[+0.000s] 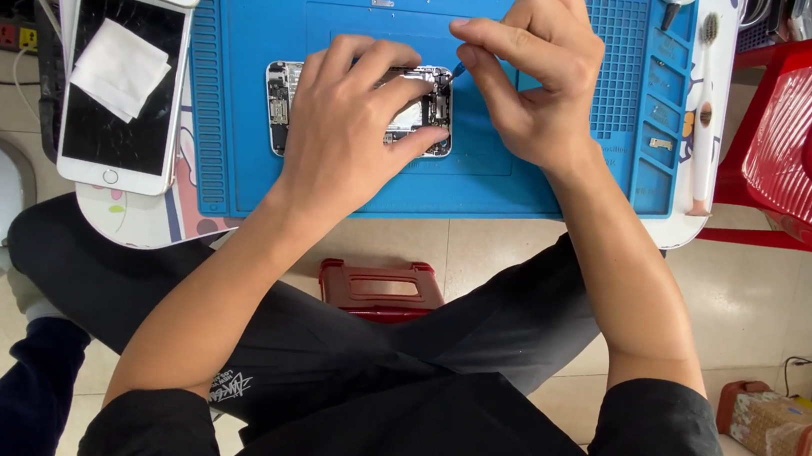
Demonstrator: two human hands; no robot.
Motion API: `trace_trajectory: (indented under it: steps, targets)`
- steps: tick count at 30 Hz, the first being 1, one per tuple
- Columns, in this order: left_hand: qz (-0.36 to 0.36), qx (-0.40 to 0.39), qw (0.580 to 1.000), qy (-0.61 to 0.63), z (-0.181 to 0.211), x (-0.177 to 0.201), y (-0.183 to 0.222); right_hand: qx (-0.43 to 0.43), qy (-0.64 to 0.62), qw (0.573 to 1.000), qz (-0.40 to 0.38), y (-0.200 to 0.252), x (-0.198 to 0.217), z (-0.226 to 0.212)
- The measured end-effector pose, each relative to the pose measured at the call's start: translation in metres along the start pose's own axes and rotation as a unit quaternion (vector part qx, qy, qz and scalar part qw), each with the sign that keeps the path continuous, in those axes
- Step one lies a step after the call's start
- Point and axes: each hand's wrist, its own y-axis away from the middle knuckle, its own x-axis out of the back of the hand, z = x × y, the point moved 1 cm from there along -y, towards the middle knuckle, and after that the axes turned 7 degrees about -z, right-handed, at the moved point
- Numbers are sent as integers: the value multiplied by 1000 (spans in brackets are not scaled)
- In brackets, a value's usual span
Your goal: Assembling internal components of a smartphone using tweezers and a screwdriver on a repair mat.
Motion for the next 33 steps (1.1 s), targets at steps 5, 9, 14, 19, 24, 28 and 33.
trace_trajectory:
  steps: [5, 9, 14, 19, 24, 28, 33]
  targets:
    - [-4, -10, 1000, 11, -2, 2, 1, 14, 16, 1000, -8, -4, 0, -3]
    - [-10, -6, 1000, 17, -2, 4, 0, 13, 34, 999, -17, -10, 0, -9]
    - [-11, -11, 1000, 2, 0, 3, -3, -9, 20, 1000, -15, -8, 1, -4]
    - [-26, -4, 999, -32, 0, 7, -11, -10, 14, 999, -29, -11, 4, -2]
    - [-100, -34, 993, -46, -2, 21, -13, 10, 48, 998, -30, -12, 10, -10]
    - [-170, -49, 984, -17, -12, 36, -20, 16, 64, 998, -21, -9, 11, -6]
    - [-238, -39, 970, -2, -11, 41, -19, -7, 62, 997, -37, -2, 14, -1]
